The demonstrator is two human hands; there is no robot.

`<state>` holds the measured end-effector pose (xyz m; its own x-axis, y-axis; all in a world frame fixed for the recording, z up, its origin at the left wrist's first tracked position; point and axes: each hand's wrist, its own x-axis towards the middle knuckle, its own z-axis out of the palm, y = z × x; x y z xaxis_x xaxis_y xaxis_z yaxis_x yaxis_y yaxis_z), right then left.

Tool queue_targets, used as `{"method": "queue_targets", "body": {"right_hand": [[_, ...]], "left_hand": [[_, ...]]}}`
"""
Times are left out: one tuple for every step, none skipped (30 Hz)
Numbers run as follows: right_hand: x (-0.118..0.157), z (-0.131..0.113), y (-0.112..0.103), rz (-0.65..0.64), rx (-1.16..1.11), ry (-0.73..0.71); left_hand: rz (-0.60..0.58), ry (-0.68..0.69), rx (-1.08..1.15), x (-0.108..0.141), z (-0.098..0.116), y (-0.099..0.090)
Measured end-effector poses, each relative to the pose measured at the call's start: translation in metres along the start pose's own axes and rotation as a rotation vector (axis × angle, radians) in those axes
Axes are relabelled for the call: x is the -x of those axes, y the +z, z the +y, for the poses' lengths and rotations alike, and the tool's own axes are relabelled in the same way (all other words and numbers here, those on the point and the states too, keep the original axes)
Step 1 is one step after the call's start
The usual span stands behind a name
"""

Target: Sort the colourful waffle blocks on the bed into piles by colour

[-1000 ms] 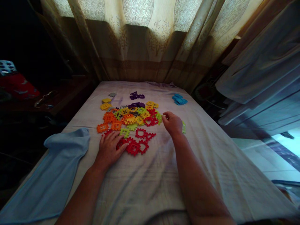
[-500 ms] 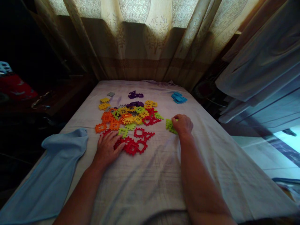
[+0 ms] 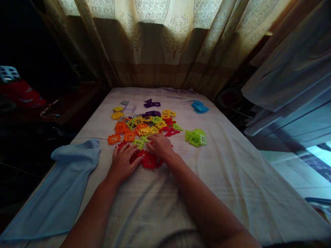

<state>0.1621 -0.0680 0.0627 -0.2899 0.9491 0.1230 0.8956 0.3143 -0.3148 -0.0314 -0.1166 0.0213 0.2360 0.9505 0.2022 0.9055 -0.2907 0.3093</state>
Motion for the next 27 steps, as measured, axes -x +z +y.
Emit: {"method": "queue_targets", "body": {"right_hand": [[0.0,-0.006,0.005,-0.011,0.02,-0.029],[-0.001,-0.01,0.008,-0.02,0.044,-0.05],[-0.002,-0.013,0.01,-0.028,0.07,-0.065],[-0.003,-0.015,0.01,-0.038,0.093,-0.074],[-0.005,-0.016,0.01,-0.048,0.112,-0.078],[-0.007,-0.017,0.009,-0.059,0.124,-0.082],[-0.008,-0.019,0.008,-0.068,0.131,-0.083],[-0.01,-0.02,0.006,-0.078,0.133,-0.08],[-0.012,-0.021,0.006,-0.088,0.131,-0.071],[-0.013,-0.022,0.005,-0.101,0.125,-0.059],[-0.014,-0.023,0.005,-0.111,0.116,-0.044],[-0.015,-0.024,0.005,-0.118,0.102,-0.027],[-0.015,-0.024,0.006,-0.121,0.084,-0.009],[-0.015,-0.024,0.007,-0.119,0.061,0.007],[-0.015,-0.025,0.008,-0.112,0.036,0.023],[-0.015,-0.025,0.009,-0.101,0.011,0.035],[-0.014,-0.025,0.01,-0.092,-0.013,0.047],[-0.014,-0.026,0.011,-0.082,-0.036,0.06],[-0.014,-0.026,0.012,-0.072,-0.057,0.076],[-0.014,-0.026,0.012,-0.061,-0.08,0.093],[-0.015,-0.026,0.011,-0.052,-0.108,0.113],[-0.016,-0.023,0.009,-0.041,-0.142,0.138],[-0.017,-0.019,0.006,-0.025,-0.181,0.164],[-0.018,-0.012,0.001,-0.001,-0.224,0.191],[-0.02,-0.002,-0.005,0.032,-0.264,0.22],[-0.02,0.011,-0.012,0.078,-0.299,0.251],[-0.02,0.026,-0.019,0.136,-0.323,0.284]], "left_hand": [[0.001,0.001,-0.003,0.0,0.001,0.0],[0.004,-0.002,-0.009,0.0,0.001,0.0],[0.011,-0.011,-0.02,0.0,0.001,0.0],[0.019,-0.03,-0.035,0.0,0.002,-0.001],[0.027,-0.057,-0.054,0.0,0.002,-0.001],[0.03,-0.09,-0.075,0.0,0.002,-0.001],[0.027,-0.125,-0.094,0.0,0.002,-0.001],[0.018,-0.155,-0.11,0.0,0.002,-0.001],[0.004,-0.177,-0.121,0.0,0.002,-0.001],[-0.011,-0.189,-0.126,0.0,0.002,-0.001],[-0.025,-0.193,-0.129,0.0,0.003,-0.001],[-0.035,-0.194,-0.131,0.0,0.003,-0.001],[-0.043,-0.193,-0.133,0.0,0.003,-0.001],[-0.05,-0.193,-0.137,0.0,0.004,-0.001],[-0.057,-0.195,-0.14,0.0,0.004,-0.001],[-0.062,-0.196,-0.142,0.0,0.004,0.0],[-0.061,-0.195,-0.142,0.0,0.004,0.0],[-0.055,-0.19,-0.14,0.001,0.004,0.0],[-0.041,-0.181,-0.136,0.001,0.003,0.001],[-0.024,-0.168,-0.127,0.001,0.002,0.001],[-0.005,-0.152,-0.115,0.002,0.002,0.002],[0.013,-0.135,-0.101,0.002,0.001,0.003],[0.028,-0.122,-0.086,0.002,0.0,0.004],[0.04,-0.111,-0.072,0.002,-0.001,0.004],[0.05,-0.103,-0.06,0.002,-0.002,0.005],[0.056,-0.094,-0.051,0.002,-0.002,0.005],[0.058,-0.083,-0.043,0.002,-0.003,0.005]]}}
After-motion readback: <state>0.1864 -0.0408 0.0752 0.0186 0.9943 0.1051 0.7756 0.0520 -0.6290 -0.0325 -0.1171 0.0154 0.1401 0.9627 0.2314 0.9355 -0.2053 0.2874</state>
